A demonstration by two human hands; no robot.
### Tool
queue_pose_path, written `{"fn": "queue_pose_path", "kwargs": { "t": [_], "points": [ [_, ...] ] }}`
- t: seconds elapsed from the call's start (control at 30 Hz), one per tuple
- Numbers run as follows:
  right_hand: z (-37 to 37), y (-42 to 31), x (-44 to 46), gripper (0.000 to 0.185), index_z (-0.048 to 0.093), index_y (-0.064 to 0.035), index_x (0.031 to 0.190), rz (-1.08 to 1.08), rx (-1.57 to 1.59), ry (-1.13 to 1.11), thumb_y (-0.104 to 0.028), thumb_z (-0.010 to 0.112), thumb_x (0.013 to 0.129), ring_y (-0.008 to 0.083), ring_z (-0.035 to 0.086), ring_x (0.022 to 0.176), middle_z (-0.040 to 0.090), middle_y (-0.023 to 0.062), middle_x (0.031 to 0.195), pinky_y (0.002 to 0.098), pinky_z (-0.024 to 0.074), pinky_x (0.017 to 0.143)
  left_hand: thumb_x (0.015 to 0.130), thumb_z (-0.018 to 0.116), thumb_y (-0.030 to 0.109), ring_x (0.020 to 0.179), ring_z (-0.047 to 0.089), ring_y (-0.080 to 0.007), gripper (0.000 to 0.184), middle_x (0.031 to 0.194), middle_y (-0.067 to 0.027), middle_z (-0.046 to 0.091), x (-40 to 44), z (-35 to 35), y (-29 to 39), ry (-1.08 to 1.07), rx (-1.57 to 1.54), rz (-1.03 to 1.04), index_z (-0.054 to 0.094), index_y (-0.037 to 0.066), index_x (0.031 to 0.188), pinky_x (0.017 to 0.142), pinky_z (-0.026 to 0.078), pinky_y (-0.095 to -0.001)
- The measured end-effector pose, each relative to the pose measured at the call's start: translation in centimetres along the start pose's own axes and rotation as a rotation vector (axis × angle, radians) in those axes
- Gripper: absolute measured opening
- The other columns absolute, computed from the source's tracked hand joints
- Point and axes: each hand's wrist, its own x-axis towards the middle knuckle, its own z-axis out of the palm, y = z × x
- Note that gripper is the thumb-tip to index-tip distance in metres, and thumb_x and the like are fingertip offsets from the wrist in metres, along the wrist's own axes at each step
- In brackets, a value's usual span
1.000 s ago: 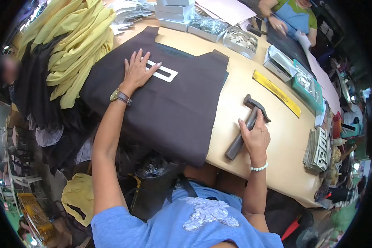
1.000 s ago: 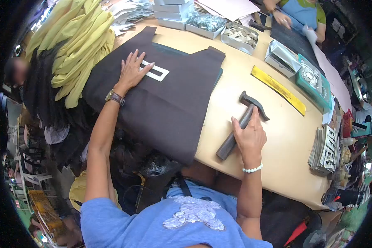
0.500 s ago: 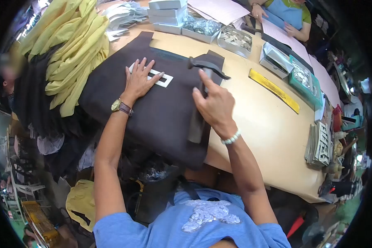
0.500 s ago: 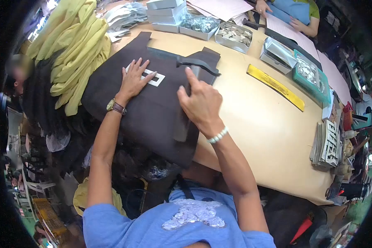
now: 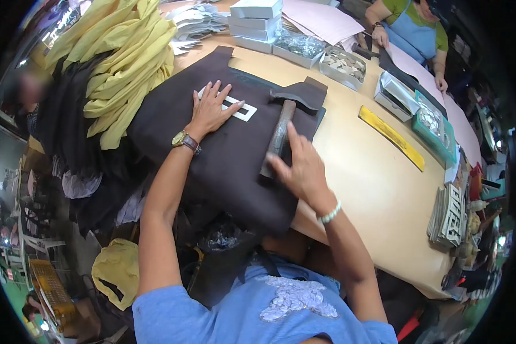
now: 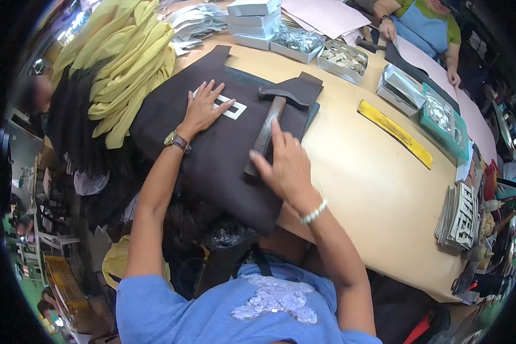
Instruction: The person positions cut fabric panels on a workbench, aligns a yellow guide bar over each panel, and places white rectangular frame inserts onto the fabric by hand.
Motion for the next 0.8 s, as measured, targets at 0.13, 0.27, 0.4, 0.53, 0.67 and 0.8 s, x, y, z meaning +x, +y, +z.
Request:
{"fn": "queue_pose_path", "kwargs": {
  "t": [0.13,0.27,0.4,0.53,0.67,0.8],
  "points": [
    [0.3,0.6,-7.5,0.071,0.037,-0.0020,0.134,-0.125,-0.130,0.077,-0.036,0.065,0.078,0.0368,0.040,0.119,0.043,0.0224,0.128,0.0453,0.0318,0.099,0.087,0.039,0.059,0.136,0.021,-0.0339,0.069,0.146,-0.0146,0.028,-0.8,-0.8,-1.9,0.121,0.062,-0.111,0.033,0.015,0.140,0.104,0.014,-0.0630],
    [-0.4,3.4,-14.6,0.068,0.042,-0.0044,0.132,0.033,-0.346,-0.018,-0.040,0.064,0.078,0.0360,0.033,0.128,0.039,0.0177,0.137,0.0505,0.0234,0.104,0.089,0.038,0.056,0.136,0.021,-0.0300,0.067,0.146,-0.0127,0.028,-4.0,-2.3,-9.2,0.134,0.130,-0.360,0.034,0.012,0.139,0.104,0.016,-0.0610],
    [-0.3,3.7,-17.2,0.068,0.044,-0.0061,0.132,0.097,-0.401,0.023,-0.042,0.063,0.078,0.0350,0.031,0.130,0.037,0.0155,0.140,0.0516,0.0209,0.105,0.090,0.039,0.053,0.136,0.022,-0.0270,0.064,0.147,-0.0095,0.027,-6.5,-1.8,-12.8,0.082,0.081,-0.309,0.036,0.009,0.138,0.105,0.021,-0.0570],
    [-1.3,3.9,-17.8,0.066,0.045,-0.0053,0.130,0.132,-0.285,0.115,-0.040,0.065,0.077,0.0352,0.034,0.128,0.041,0.0161,0.135,0.0526,0.0234,0.103,0.092,0.040,0.048,0.134,0.026,-0.0324,0.060,0.146,-0.0140,0.029,-6.0,-1.9,-12.5,0.156,0.189,-0.253,0.039,0.007,0.136,0.105,0.023,-0.0532],
    [-3.6,6.1,-20.1,0.058,0.050,-0.0033,0.124,0.283,-0.306,0.195,-0.035,0.065,0.078,0.0368,0.037,0.125,0.044,0.0179,0.131,0.0530,0.0266,0.101,0.094,0.039,0.044,0.131,0.027,-0.0396,0.058,0.142,-0.0234,0.030,-5.1,-2.2,-11.4,0.279,0.108,-0.191,0.039,0.004,0.135,0.105,0.024,-0.0485],
    [-5.0,7.1,-21.4,0.048,0.054,-0.0019,0.119,0.324,-0.295,0.278,-0.028,0.064,0.079,0.0385,0.038,0.122,0.045,0.0201,0.129,0.0512,0.0279,0.101,0.095,0.042,0.037,0.131,0.026,-0.0396,0.053,0.142,-0.0251,0.029,-5.4,-4.0,-6.8,0.293,0.105,-0.093,0.039,0.002,0.134,0.107,0.022,-0.0442]
  ]
}}
